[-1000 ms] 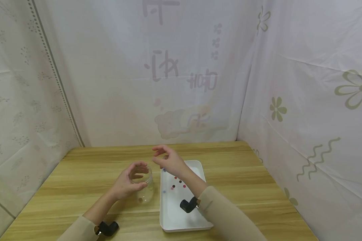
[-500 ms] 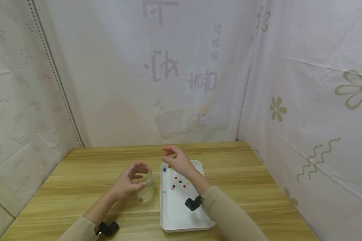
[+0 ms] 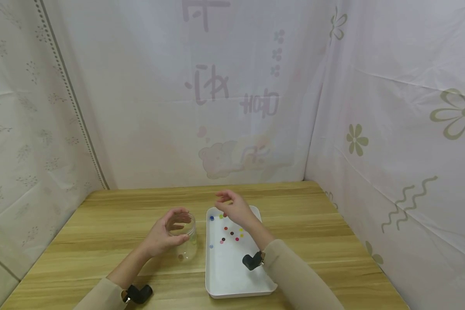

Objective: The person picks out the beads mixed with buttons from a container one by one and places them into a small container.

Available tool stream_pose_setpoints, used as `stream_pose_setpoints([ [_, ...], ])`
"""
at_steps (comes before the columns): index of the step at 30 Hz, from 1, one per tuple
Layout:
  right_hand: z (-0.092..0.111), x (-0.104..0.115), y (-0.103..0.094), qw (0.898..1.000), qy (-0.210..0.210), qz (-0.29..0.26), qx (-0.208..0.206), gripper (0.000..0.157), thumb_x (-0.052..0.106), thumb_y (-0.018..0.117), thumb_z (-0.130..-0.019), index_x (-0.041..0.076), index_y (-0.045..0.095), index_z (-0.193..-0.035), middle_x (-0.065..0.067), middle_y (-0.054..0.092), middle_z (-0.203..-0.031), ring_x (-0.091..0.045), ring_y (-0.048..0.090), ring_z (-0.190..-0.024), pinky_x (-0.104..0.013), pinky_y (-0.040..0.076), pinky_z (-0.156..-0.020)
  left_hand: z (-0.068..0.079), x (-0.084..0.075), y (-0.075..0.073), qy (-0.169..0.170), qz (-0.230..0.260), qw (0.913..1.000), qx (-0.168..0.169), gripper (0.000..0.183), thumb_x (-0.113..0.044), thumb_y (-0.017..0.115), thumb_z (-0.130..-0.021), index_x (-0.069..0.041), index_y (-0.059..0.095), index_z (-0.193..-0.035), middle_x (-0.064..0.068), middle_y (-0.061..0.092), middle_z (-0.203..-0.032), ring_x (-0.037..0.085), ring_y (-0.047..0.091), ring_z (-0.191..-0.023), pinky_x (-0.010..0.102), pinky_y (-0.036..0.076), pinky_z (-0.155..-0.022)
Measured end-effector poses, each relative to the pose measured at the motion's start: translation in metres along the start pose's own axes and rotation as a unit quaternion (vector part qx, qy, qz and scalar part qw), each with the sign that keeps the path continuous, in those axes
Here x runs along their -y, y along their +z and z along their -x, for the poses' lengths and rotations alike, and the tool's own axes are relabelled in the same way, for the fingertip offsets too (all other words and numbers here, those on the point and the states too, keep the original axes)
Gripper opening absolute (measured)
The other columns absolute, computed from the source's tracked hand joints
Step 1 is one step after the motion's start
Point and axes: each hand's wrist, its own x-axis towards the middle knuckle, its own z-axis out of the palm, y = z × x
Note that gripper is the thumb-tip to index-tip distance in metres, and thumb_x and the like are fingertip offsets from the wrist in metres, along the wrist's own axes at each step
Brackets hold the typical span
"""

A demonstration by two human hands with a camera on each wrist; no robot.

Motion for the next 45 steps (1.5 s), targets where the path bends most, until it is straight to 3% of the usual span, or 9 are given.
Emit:
stream_pose_setpoints([
  [20, -0.002, -0.024, -0.007, 0.999, 0.023, 0.042, -0.025, 0.044, 0.025, 0.074, -0.105, 0.014, 0.065, -0.147, -0.01, 0.071, -0.124, -0.021, 0.066, -0.078, -0.033, 0.056, -0.072, 0.001, -0.003, 0.0, 0.0, -0.004, 1.0, 0.0, 0.067, -0.018, 0.088, -0.092, -0.011, 0.052, -0.149, 0.018, 0.067, -0.144, 0.041, 0.063, -0.136, 0.063, 0.052, -0.112],
  [26, -0.002, -0.027, -0.003, 0.999, 0.023, 0.045, -0.014, 0.044, 0.023, 0.074, -0.104, 0.013, 0.066, -0.146, -0.009, 0.072, -0.119, -0.021, 0.066, -0.078, -0.032, 0.055, -0.071, 0.001, -0.003, 0.0, -0.001, -0.001, 1.0, 0.0, 0.068, -0.018, 0.088, -0.092, -0.01, 0.052, -0.149, 0.017, 0.067, -0.144, 0.041, 0.063, -0.137, 0.062, 0.051, -0.113],
  [33, -0.004, -0.028, 0.004, 0.998, 0.02, 0.059, 0.004, 0.039, 0.023, 0.076, -0.103, 0.013, 0.069, -0.141, -0.009, 0.073, -0.114, -0.02, 0.067, -0.076, -0.03, 0.053, -0.068, 0.0, -0.003, 0.0, 0.0, 0.0, 1.0, 0.003, 0.073, -0.017, 0.088, -0.092, -0.001, 0.049, -0.152, 0.019, 0.066, -0.146, 0.042, 0.062, -0.137, 0.062, 0.051, -0.113],
  [41, -0.005, -0.031, 0.012, 0.996, 0.031, 0.084, 0.027, 0.03, 0.024, 0.076, -0.103, 0.019, 0.073, -0.132, -0.007, 0.075, -0.101, -0.023, 0.068, -0.072, -0.03, 0.05, -0.062, 0.0, -0.001, 0.0, -0.003, 0.002, 1.0, 0.002, 0.07, -0.018, 0.088, -0.092, -0.007, 0.051, -0.151, 0.017, 0.067, -0.146, 0.041, 0.063, -0.137, 0.062, 0.051, -0.113],
  [45, -0.004, -0.034, 0.018, 0.995, 0.041, 0.082, 0.04, 0.028, 0.02, 0.075, -0.103, 0.017, 0.073, -0.131, -0.009, 0.074, -0.098, -0.019, 0.063, -0.066, -0.028, 0.047, -0.056, 0.0, 0.0, 0.0, -0.002, 0.003, 1.0, 0.004, 0.07, -0.018, 0.087, -0.093, -0.008, 0.051, -0.151, 0.017, 0.066, -0.146, 0.041, 0.063, -0.137, 0.063, 0.051, -0.113],
])
